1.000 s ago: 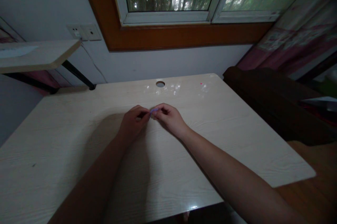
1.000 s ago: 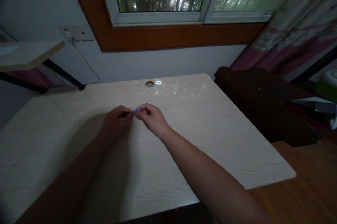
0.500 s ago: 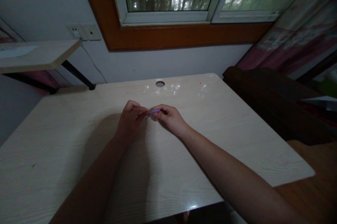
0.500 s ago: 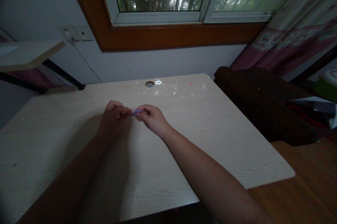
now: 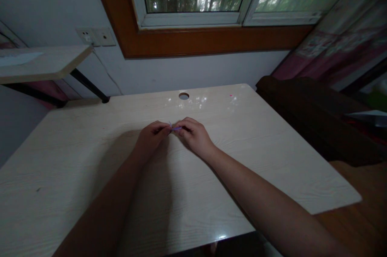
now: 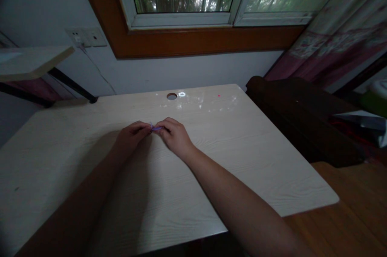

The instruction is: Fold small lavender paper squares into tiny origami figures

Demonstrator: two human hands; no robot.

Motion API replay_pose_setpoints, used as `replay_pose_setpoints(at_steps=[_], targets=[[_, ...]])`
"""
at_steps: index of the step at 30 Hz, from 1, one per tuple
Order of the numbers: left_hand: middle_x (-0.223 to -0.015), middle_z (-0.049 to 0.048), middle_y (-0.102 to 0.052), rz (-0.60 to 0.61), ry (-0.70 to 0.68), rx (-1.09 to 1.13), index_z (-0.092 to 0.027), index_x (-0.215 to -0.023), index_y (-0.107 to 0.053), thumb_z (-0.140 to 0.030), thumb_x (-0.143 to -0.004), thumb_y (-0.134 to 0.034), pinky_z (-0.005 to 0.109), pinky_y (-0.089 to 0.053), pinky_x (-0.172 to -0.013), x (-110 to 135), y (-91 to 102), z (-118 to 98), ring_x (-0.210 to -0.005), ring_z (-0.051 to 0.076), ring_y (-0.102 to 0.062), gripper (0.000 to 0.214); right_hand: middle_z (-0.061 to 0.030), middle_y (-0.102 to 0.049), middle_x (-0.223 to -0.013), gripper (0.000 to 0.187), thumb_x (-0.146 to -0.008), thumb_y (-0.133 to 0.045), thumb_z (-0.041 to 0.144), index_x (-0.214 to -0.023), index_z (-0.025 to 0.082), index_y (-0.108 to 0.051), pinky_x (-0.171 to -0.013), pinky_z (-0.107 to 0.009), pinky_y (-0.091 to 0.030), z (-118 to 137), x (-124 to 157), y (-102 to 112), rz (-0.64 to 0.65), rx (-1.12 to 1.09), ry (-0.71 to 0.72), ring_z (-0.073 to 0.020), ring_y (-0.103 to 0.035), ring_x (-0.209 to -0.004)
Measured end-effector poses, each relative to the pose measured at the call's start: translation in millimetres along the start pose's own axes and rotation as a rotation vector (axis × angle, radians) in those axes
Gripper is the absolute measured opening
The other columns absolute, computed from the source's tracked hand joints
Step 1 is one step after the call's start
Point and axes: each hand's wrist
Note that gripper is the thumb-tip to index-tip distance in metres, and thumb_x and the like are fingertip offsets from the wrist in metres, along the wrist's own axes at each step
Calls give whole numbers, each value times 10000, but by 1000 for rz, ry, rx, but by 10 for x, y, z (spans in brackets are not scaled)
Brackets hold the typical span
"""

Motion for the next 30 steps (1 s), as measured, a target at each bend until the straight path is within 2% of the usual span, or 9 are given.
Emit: replay_pose_setpoints(at_steps=[4, 7, 17, 24, 30], targets=[[-872, 35, -747, 17, 112, 88, -210, -860, -750, -402, -818, -677, 301, -501, -800, 1, 12, -35, -843, 195, -669, 210, -32, -658, -865, 107, -891, -624, 201, -927, 227, -721, -776, -292, -444, 16, 3, -8, 9, 10, -22, -167, -600, -836], [-880, 35, -758, 11, 145, 116, -214, -859, -754, -409, -792, -704, 317, -509, -810, 1, 13, -44, -857, 208, -677, 211, -28, -649, -848, 92, -891, -626, 214, -916, 225, -714, -745, -287, -434, 8, 5, -21, 10, 18, -53, -160, -588, -803], [-847, 31, -749, -44, 92, 152, -214, -844, -733, -424, -781, -714, 318, -528, -786, 9, -42, -14, -814, 193, -675, 221, -12, -601, -799, 97, -898, -611, 282, -880, 210, -674, -696, -272, -410, -35, 4, -42, -10, 6, -93, -151, -556, -766], [-882, 29, -743, -65, 88, 182, -216, -866, -718, -390, -758, -746, 325, -530, -831, 28, -81, -40, -848, 188, -679, 207, -18, -607, -801, 124, -884, -619, 317, -862, 203, -662, -684, -280, -415, -64, 4, -73, -70, -22, -114, -157, -564, -755], [-825, 22, -720, -79, 88, 198, -206, -840, -692, -366, -726, -771, 313, -531, -772, 19, -101, -6, -783, 175, -665, 211, -12, -587, -767, 107, -878, -619, 290, -845, 201, -669, -659, -270, -407, -31, -2, -59, -61, 13, -101, -149, -553, -727]])
Point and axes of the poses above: each hand's wrist, its own x-axis away from the middle knuckle, its own y-axis out of the back of the hand, z = x × y
